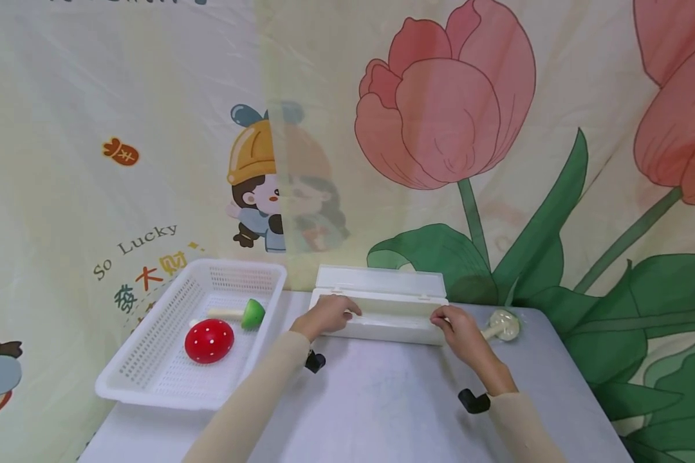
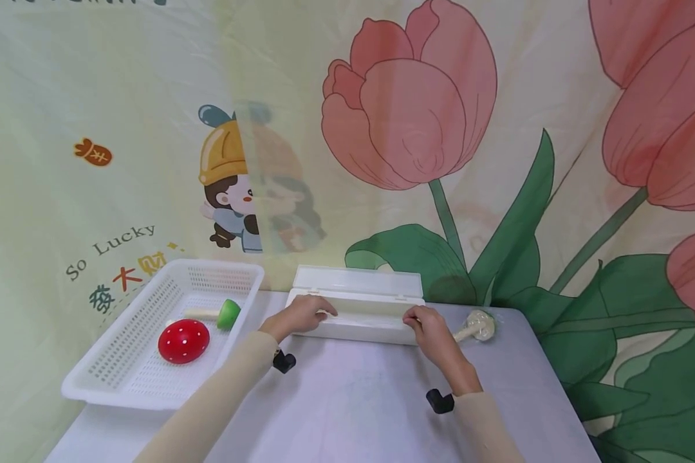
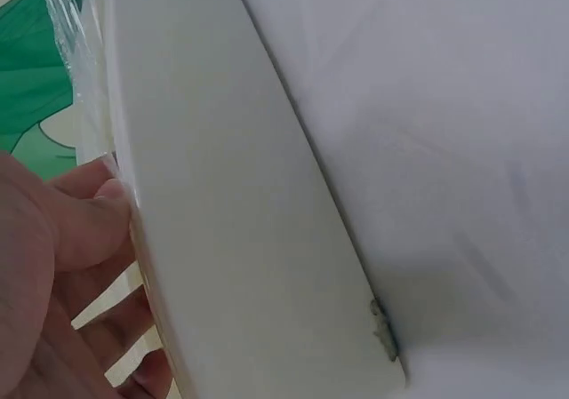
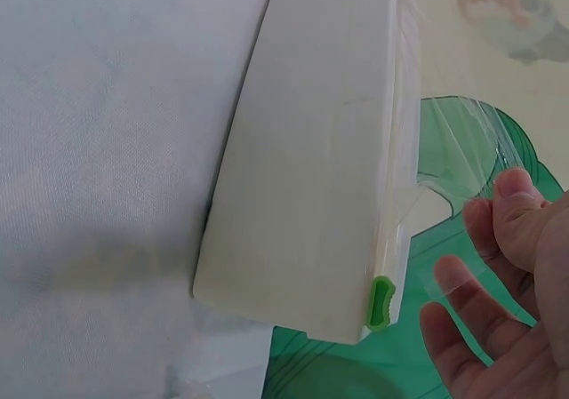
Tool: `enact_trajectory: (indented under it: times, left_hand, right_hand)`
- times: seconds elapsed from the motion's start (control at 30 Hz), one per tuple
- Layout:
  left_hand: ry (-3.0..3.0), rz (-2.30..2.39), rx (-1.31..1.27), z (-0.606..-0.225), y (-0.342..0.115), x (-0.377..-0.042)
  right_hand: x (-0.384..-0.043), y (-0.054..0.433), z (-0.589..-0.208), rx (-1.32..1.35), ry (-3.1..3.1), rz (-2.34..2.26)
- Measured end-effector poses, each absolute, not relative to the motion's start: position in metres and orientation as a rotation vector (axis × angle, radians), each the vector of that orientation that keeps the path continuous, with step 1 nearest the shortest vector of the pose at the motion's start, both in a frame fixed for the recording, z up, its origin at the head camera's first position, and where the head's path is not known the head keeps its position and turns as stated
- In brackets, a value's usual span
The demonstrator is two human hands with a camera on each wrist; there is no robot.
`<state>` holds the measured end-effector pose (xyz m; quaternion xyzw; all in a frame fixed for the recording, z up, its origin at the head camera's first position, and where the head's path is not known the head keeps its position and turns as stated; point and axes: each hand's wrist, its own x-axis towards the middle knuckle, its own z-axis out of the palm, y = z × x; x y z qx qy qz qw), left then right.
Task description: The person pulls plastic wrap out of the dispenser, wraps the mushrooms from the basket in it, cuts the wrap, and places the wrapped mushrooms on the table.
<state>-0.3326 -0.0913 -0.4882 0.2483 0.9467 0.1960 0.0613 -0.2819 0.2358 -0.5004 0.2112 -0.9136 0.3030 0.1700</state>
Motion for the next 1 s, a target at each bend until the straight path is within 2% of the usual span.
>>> enact_trajectory:
  times: [0.53, 1.0]
  left_hand:
    - [2.928, 0.521, 0.821, -0.4894, -0.0935, -0.3365]
    - [3.151, 0.175, 0.886, -0.4915, -0.0924, -0.3357]
  right_hand:
    - [-0.2816, 0.2348, -0.4988, 0.585, -2.619, 0.876]
    - [-0.2807, 0.2359, -0.4979, 0.584, -2.624, 0.890]
